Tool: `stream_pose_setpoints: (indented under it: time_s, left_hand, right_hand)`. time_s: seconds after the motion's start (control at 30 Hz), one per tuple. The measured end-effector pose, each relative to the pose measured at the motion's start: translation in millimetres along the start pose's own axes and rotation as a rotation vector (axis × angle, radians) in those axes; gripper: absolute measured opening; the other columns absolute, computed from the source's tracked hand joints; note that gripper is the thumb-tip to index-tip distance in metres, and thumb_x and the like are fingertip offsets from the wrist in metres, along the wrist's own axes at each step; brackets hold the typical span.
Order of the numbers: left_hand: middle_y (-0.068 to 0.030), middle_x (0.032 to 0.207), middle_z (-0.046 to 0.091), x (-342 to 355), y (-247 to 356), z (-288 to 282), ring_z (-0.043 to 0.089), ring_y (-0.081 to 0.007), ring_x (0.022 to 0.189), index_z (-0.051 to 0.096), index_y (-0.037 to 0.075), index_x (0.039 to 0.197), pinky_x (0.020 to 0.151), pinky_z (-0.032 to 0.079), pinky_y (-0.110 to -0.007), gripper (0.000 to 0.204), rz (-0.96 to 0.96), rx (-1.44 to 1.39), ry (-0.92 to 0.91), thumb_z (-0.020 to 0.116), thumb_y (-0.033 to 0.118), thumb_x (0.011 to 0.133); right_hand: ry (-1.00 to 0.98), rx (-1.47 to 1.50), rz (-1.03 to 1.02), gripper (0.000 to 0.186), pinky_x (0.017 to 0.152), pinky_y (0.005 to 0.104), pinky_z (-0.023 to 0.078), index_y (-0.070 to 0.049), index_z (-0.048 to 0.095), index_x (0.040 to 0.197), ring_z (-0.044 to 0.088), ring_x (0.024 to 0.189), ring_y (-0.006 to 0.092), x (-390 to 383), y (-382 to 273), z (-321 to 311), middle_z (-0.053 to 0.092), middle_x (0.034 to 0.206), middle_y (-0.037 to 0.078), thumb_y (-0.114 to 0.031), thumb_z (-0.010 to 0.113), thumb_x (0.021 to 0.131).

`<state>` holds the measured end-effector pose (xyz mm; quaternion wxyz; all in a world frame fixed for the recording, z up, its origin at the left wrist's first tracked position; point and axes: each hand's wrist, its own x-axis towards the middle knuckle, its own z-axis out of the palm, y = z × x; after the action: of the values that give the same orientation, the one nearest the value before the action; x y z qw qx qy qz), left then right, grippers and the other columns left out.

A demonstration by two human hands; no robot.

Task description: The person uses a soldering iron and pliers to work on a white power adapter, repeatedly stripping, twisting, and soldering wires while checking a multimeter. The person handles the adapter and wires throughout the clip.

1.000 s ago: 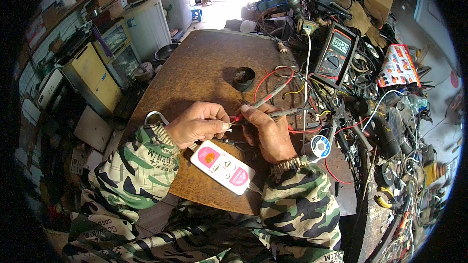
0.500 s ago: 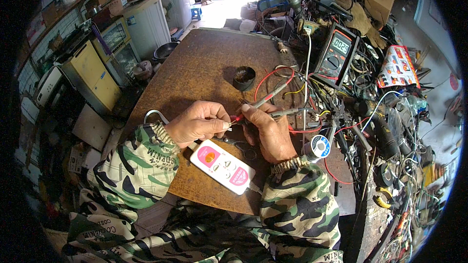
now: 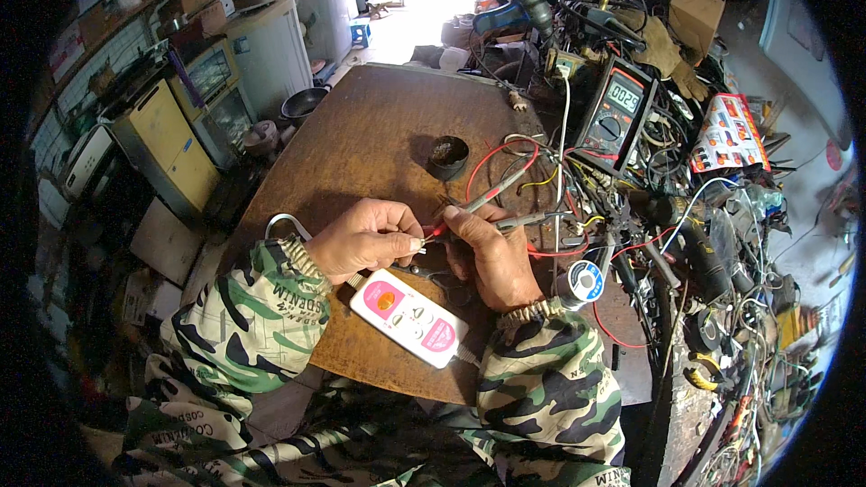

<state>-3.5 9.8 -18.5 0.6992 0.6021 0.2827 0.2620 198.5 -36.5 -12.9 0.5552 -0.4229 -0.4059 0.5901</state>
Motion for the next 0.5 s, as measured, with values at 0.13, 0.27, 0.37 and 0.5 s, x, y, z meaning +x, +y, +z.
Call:
stream_pose_setpoints:
  time_s: [0.13,0.27,0.37,0.5]
  left_hand:
    - [-0.0047,0.081,0.062,-3,3,0,0.050,-0.0040,0.065,0.060,0.000,0.096,0.053,0.037,-0.018,0.016,-0.007,0.012,0.010,0.065,0.014,0.089]
    - [-0.0047,0.082,0.062,5,0,3,0.052,-0.0048,0.068,0.060,0.000,0.096,0.054,0.038,-0.018,0.016,0.002,0.031,0.002,0.066,0.014,0.089]
    - [-0.0044,0.081,0.062,-8,2,0,0.050,-0.0041,0.065,0.060,0.000,0.096,0.053,0.037,-0.018,0.016,0.017,0.023,0.058,0.066,0.014,0.089]
    - [-0.0041,0.080,0.061,6,1,4,0.045,-0.0017,0.058,0.060,0.001,0.095,0.049,0.032,-0.017,0.015,-0.018,0.002,-0.020,0.065,0.013,0.089]
  right_hand:
    - [0.004,0.009,0.007,0.022,0.040,0.0267,0.035,0.001,0.061,0.080,0.047,0.043,0.0150,0,0,2,0.056,0.062,0.008,-0.019,0.064,0.089]
    - [0.030,0.017,0.002,0.020,0.039,0.0273,0.034,-0.001,0.060,0.077,0.047,0.044,0.0139,-2,-3,0,0.054,0.060,0.005,-0.017,0.064,0.089]
    - [-0.040,0.006,0.014,0.020,0.040,0.0273,0.034,-0.002,0.060,0.078,0.046,0.044,0.0136,1,-3,11,0.054,0.061,0.005,-0.017,0.061,0.090]
    - [0.008,-0.033,-0.022,0.020,0.041,0.0266,0.033,-0.001,0.061,0.079,0.046,0.045,0.0125,-4,-3,-2,0.054,0.060,0.004,-0.018,0.061,0.090]
